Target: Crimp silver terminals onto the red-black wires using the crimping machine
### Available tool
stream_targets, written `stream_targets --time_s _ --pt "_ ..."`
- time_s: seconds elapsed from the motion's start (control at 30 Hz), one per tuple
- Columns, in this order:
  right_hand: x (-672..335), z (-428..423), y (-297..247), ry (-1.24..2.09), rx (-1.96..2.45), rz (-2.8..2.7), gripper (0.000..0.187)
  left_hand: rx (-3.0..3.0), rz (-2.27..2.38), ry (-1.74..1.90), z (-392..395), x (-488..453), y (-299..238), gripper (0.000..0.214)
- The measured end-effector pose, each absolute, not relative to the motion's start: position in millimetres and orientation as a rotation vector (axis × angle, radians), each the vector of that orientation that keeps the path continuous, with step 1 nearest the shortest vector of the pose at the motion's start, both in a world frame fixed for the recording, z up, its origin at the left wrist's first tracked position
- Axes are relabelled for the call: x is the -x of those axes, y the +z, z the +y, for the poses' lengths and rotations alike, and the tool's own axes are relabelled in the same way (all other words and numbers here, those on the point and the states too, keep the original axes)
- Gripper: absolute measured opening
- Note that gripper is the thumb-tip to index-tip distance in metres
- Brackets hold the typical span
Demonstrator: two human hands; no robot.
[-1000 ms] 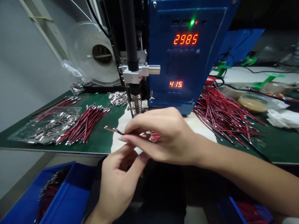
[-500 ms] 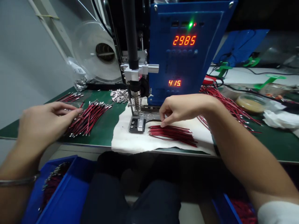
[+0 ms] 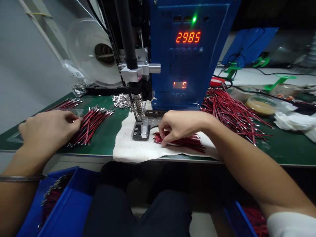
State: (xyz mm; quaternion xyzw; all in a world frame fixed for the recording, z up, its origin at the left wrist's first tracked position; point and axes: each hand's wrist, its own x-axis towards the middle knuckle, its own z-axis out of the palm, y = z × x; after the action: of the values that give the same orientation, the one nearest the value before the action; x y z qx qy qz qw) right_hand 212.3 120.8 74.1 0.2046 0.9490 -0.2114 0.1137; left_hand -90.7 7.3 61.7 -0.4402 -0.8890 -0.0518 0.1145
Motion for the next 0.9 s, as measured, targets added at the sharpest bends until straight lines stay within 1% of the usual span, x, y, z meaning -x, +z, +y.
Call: stream_targets --time_s 0.07,0.17,0.27,0.33,0.53,0.73,0.8,0.9 --pt "-211 115 73 -0.587 -0.599 2.786 0.023 1.307 -2.582 -0.164 8 90 61 0.052" --pt "-210 107 70 -0.472 -0.604 2.849 0.017 1.299 -2.505 -0.280 7 88 58 0.057" --pt "-211 101 67 -0.363 -0.594 2.888 0.016 1.306 -2.412 -0.414 6 82 52 0.050" --pt "-211 100 67 -0.373 -0.580 2.896 0.014 1.355 -2.346 -0.465 6 77 47 0.044" --pt "-214 110 73 -0.691 -0.496 2.933 0.011 1.590 -2.099 -0.568 5 62 35 0.033" --pt "-218 120 68 -1.187 -0.630 2.718 0.019 1.749 -1.980 -0.715 2 58 31 0.026" --pt "-219 121 66 -1.225 -0.690 2.682 0.022 1.685 -1.996 -0.709 -3 64 34 0.028" --pt "-218 120 66 -1.163 -0.733 2.691 0.022 1.385 -2.151 -0.601 -11 86 44 0.037"
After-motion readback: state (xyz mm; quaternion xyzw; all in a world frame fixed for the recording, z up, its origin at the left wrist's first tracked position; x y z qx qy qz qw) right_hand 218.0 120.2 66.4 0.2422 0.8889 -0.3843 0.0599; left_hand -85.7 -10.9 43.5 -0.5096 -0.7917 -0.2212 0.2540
